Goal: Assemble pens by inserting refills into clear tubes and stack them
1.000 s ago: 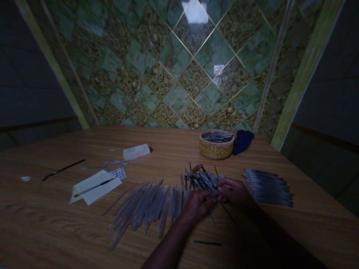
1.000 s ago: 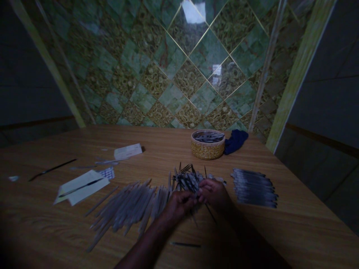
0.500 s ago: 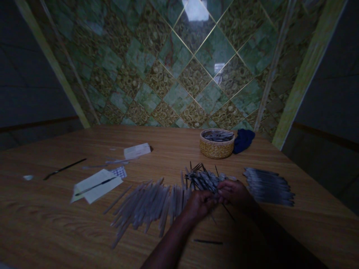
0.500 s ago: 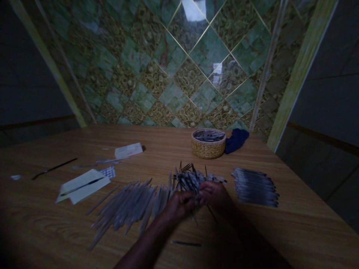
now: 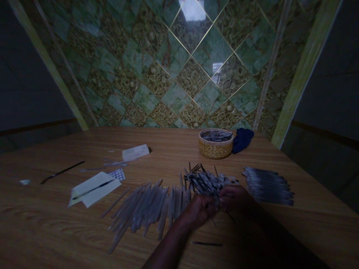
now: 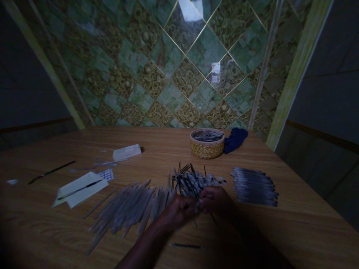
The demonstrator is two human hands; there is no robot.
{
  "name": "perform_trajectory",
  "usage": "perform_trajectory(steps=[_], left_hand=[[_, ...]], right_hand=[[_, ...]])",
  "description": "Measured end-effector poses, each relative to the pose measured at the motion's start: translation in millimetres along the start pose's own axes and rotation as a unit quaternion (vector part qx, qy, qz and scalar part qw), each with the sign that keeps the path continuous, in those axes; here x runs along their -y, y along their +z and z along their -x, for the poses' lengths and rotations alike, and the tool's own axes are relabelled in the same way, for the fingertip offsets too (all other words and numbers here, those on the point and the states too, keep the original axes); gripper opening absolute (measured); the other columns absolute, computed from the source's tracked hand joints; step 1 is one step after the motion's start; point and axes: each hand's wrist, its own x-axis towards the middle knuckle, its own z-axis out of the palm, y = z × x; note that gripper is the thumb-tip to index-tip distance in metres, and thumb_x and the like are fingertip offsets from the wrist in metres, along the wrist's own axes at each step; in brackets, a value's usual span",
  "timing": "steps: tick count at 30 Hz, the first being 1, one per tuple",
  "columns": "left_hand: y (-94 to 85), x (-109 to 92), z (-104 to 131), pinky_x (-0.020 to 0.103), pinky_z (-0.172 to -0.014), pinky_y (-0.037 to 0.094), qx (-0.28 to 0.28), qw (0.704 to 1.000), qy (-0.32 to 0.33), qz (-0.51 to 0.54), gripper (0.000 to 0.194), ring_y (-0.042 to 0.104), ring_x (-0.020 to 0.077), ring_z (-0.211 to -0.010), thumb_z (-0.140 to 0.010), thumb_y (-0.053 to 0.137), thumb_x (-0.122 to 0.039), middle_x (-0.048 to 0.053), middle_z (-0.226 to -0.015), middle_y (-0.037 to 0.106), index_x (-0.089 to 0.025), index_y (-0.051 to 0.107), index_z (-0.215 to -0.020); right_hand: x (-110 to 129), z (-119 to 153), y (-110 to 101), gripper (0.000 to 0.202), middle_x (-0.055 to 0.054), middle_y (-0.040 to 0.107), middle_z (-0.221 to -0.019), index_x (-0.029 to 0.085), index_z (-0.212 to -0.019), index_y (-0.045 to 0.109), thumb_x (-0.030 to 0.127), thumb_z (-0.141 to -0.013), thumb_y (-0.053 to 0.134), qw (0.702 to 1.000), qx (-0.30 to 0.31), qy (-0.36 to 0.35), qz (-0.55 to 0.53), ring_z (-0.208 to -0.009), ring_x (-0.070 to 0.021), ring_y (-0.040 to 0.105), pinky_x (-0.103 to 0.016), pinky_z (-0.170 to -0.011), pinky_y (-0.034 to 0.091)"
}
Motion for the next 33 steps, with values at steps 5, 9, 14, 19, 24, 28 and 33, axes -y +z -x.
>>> perform_trajectory(steps=[5,9,14,19,24,28,33], left_hand=[[2.5,0,1,0.018,-0.05,0.028,0.055,0.998,0.001,0.025,0.019,0.036,0.0078,-0.054,-0.072,0.053,-0.022,-0.004,-0.055,0.04,-0.013,0.051,-0.056],[4.6,0,1,0.018,-0.052,0.032,0.066,0.997,-0.02,0.043,0.016,0.041,0.0082,-0.055,-0.071,0.054,-0.021,-0.003,-0.057,0.046,-0.012,0.054,-0.058],[6.3,2,0,0.017,-0.053,0.033,0.066,0.997,-0.012,0.03,0.02,0.043,0.0089,-0.058,-0.074,0.055,-0.026,-0.002,-0.059,0.048,-0.012,0.058,-0.061],[6.9,5,1,0.017,-0.053,0.032,0.054,0.998,0.01,0.006,0.022,0.041,0.009,-0.059,-0.076,0.055,-0.026,-0.002,-0.061,0.045,-0.012,0.055,-0.06],[5.6,4,2,0.017,-0.052,0.031,0.049,0.998,0.027,-0.035,0.02,0.04,0.0088,-0.058,-0.077,0.055,-0.024,-0.003,-0.06,0.043,-0.012,0.056,-0.061],[5.5,5,2,0.016,-0.051,0.031,0.043,0.998,0.018,-0.051,0.017,0.04,0.0085,-0.057,-0.075,0.056,-0.02,-0.004,-0.058,0.043,-0.012,0.055,-0.06],[4.6,1,2,0.017,-0.052,0.032,0.042,0.997,0.017,-0.063,0.019,0.04,0.0091,-0.059,-0.077,0.055,-0.025,-0.003,-0.061,0.043,-0.011,0.058,-0.064]], right_hand=[[1,11,-11,0.027,0.002,0.06,-0.058,0.015,-0.072,0.064,0.042,-0.067,0.065,0.996,0.042,-0.016,0.082,-0.051,-0.0114,0.055,-0.021,-0.049,0.041],[5,15,-13,0.028,0.001,0.058,-0.058,0.015,-0.07,0.064,0.042,-0.072,0.059,0.986,0.049,-0.048,0.151,-0.052,-0.0111,0.053,-0.02,-0.049,0.038],[7,15,-10,0.033,0.004,0.047,-0.048,0.017,-0.056,0.052,0.043,-0.076,0.051,0.975,0.044,-0.051,0.21,-0.046,-0.009,0.045,-0.019,-0.044,0.031],[14,18,-9,0.033,0.003,0.047,-0.05,0.016,-0.057,0.053,0.039,-0.08,0.046,0.949,0.027,-0.071,0.307,-0.049,-0.0093,0.044,-0.02,-0.047,0.028],[18,23,-9,0.027,0.001,0.057,-0.062,0.015,-0.077,0.063,0.039,-0.078,0.05,0.947,0.04,-0.084,0.307,-0.057,-0.011,0.049,-0.02,-0.052,0.032],[16,23,-7,0.039,0.0,0.054,-0.054,0.016,-0.063,0.061,0.041,-0.084,0.04,0.913,0.016,-0.065,0.403,-0.051,-0.0111,0.047,-0.022,-0.049,0.027],[10,23,-6,0.028,0.001,0.06,-0.063,0.017,-0.076,0.064,0.04,-0.08,0.049,0.943,0.014,-0.071,0.324,-0.058,-0.0111,0.053,-0.019,-0.052,0.032]])
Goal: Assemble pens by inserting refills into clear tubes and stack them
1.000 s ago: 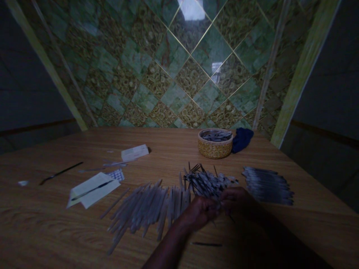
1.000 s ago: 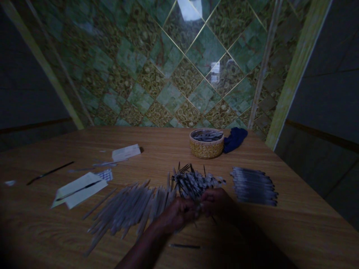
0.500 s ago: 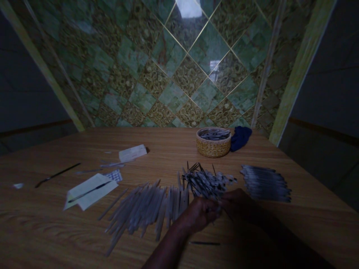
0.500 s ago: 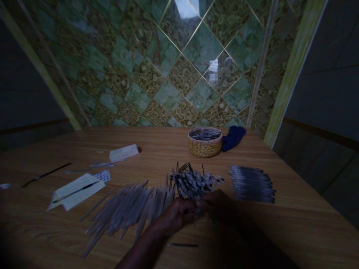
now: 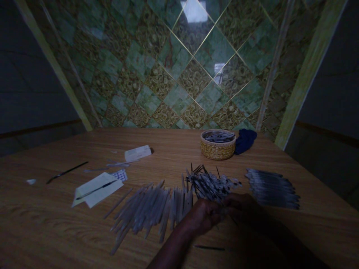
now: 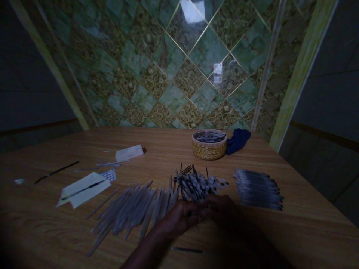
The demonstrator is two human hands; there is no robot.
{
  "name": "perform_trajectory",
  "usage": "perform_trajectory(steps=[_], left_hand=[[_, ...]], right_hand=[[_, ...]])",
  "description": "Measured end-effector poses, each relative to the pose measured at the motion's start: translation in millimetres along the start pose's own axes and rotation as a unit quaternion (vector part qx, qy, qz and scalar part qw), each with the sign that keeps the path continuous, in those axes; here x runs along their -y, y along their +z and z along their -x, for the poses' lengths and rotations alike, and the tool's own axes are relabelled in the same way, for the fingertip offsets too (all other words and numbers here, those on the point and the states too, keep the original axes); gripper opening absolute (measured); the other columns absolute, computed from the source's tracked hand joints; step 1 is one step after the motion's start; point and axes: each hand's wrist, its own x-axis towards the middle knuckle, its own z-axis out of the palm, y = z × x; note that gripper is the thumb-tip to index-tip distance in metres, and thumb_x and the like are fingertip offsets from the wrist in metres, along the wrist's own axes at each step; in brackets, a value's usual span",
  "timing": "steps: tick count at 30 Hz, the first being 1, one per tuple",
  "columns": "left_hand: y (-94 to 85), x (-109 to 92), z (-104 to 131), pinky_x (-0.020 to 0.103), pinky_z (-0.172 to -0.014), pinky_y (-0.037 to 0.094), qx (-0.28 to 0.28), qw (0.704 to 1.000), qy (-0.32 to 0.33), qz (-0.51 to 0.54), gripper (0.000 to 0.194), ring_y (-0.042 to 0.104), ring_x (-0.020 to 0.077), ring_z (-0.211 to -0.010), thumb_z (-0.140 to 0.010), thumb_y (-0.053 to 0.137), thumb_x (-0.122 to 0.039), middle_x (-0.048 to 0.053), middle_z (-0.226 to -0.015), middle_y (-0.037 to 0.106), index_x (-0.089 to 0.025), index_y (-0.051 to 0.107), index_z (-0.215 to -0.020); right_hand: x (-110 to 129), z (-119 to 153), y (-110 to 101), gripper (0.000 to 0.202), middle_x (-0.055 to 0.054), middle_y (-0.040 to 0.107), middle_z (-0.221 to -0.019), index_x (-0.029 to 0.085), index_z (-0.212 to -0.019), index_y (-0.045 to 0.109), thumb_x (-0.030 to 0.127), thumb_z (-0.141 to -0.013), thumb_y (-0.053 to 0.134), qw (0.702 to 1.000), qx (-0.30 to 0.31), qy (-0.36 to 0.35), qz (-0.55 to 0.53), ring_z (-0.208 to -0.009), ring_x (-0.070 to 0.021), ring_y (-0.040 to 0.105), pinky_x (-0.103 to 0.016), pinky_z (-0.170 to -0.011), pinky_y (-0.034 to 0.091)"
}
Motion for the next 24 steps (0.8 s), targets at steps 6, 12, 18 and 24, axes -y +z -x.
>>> perform_trajectory(steps=[6,12,18,24], left_hand=[[-1.9,-6,1,0.018,-0.05,0.027,0.002,1.0,-0.013,-0.015,0.02,0.035,0.0081,-0.056,-0.075,0.054,-0.021,-0.005,-0.057,0.036,-0.013,0.051,-0.057],[-2.2,-6,0,0.018,-0.049,0.026,0.012,1.0,0.008,-0.01,0.023,0.034,0.0083,-0.056,-0.076,0.052,-0.019,-0.005,-0.057,0.035,-0.015,0.045,-0.055],[0.1,-4,0,0.018,-0.051,0.028,0.001,1.0,0.0,-0.006,0.028,0.035,0.0088,-0.058,-0.081,0.051,-0.03,-0.004,-0.06,0.035,-0.014,0.049,-0.058],[-1.0,-6,0,0.018,-0.051,0.028,0.002,0.998,0.02,-0.052,0.026,0.035,0.0086,-0.056,-0.08,0.05,-0.026,-0.004,-0.058,0.038,-0.014,0.05,-0.057]], right_hand=[[-4,-1,3,0.038,0.002,0.053,-0.051,0.016,-0.058,0.056,0.041,-0.083,0.043,0.999,-0.004,0.031,0.007,-0.051,-0.0098,0.048,-0.02,-0.048,0.028],[2,3,0,0.03,0.002,0.055,-0.055,0.016,-0.062,0.058,0.037,-0.081,0.046,0.999,-0.01,0.035,0.015,-0.052,-0.0098,0.048,-0.02,-0.048,0.028],[3,5,2,0.022,0.0,0.062,-0.069,0.017,-0.074,0.063,0.033,-0.079,0.048,1.0,-0.001,0.016,0.018,-0.063,-0.0118,0.052,-0.02,-0.052,0.031],[10,7,-1,0.027,0.0,0.061,-0.065,0.016,-0.068,0.062,0.034,-0.081,0.046,0.998,0.005,0.05,0.05,-0.059,-0.0112,0.049,-0.021,-0.052,0.028]])
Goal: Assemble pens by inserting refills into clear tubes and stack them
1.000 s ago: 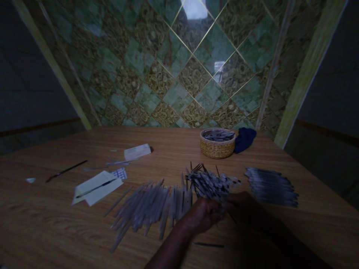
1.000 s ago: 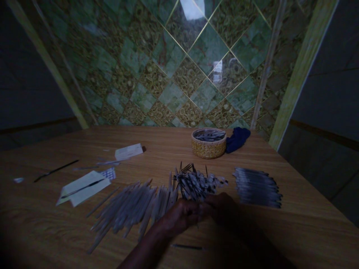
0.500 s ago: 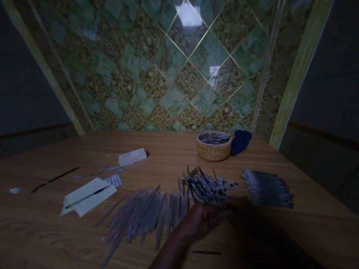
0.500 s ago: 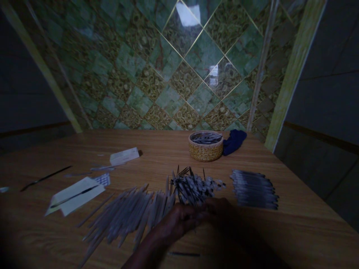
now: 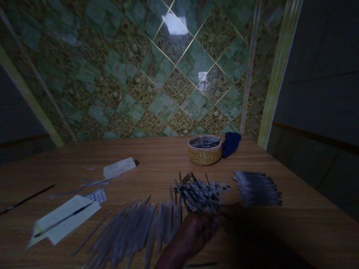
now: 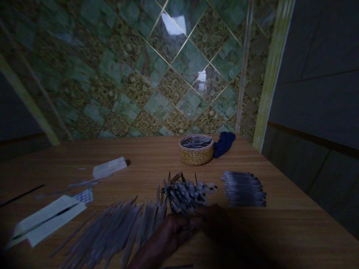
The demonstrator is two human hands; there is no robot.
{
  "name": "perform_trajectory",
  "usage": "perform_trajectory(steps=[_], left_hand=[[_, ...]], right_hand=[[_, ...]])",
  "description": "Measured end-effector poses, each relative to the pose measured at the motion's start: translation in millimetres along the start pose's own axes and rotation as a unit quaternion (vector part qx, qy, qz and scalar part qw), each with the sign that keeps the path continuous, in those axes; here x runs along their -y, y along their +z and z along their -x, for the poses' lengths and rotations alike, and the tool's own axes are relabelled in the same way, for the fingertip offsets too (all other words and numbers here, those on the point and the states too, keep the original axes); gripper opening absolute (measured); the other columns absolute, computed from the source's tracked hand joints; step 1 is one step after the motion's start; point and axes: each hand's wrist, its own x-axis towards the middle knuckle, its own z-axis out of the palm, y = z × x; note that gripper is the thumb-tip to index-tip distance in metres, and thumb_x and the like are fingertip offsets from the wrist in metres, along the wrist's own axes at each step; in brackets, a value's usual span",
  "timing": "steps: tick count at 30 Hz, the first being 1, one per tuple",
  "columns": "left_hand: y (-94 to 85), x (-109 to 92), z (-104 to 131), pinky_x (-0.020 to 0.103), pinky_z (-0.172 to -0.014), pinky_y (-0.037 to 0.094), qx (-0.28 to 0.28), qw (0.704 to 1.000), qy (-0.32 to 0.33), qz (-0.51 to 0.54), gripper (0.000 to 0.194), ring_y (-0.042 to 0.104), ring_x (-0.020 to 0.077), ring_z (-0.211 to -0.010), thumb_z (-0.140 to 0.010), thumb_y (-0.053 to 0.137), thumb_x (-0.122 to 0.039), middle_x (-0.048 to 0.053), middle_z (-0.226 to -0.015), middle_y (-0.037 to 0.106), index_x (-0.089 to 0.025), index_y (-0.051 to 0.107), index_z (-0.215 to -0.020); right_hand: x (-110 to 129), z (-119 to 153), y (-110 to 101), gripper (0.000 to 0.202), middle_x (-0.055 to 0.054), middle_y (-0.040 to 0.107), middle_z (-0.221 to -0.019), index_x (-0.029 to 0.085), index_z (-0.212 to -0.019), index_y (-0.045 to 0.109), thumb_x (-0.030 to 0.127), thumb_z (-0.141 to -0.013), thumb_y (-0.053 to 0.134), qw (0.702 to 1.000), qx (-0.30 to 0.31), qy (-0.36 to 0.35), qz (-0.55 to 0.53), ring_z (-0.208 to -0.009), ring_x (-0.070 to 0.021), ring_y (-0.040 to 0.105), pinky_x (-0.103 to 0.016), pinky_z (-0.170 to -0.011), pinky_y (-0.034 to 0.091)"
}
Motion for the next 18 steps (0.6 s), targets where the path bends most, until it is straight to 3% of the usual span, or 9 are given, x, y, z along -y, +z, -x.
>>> perform_trajectory(steps=[7,12,18], left_hand=[[1.3,-4,0,0.018,-0.055,0.032,-0.017,0.996,0.042,-0.08,0.018,0.049,0.0097,-0.06,-0.081,0.047,-0.017,-0.002,-0.064,0.055,-0.015,0.059,-0.068],[2.5,-4,1,0.019,-0.056,0.035,-0.047,0.982,0.038,-0.178,0.013,0.055,0.0117,-0.063,-0.081,0.047,-0.017,0.001,-0.07,0.061,-0.017,0.057,-0.073],[4.7,1,0,0.02,-0.061,0.041,-0.075,0.966,0.042,-0.243,0.016,0.058,0.0136,-0.068,-0.079,0.046,-0.015,0.003,-0.077,0.062,-0.019,0.06,-0.086]], right_hand=[[-8,0,4,0.035,0.0,0.059,-0.06,0.017,-0.064,0.061,0.04,-0.084,0.043,1.0,-0.001,-0.011,0.008,-0.055,-0.0106,0.048,-0.021,-0.049,0.026],[-16,-2,15,0.033,-0.001,0.066,-0.073,0.02,-0.074,0.066,0.042,-0.084,0.044,0.998,-0.048,-0.031,-0.01,-0.068,-0.0145,0.055,-0.023,-0.061,0.037],[-21,-9,32,0.034,-0.001,0.065,-0.062,0.019,-0.067,0.065,0.043,-0.081,0.046,0.992,-0.066,0.063,-0.093,-0.061,-0.0154,0.057,-0.023,-0.056,0.039]])
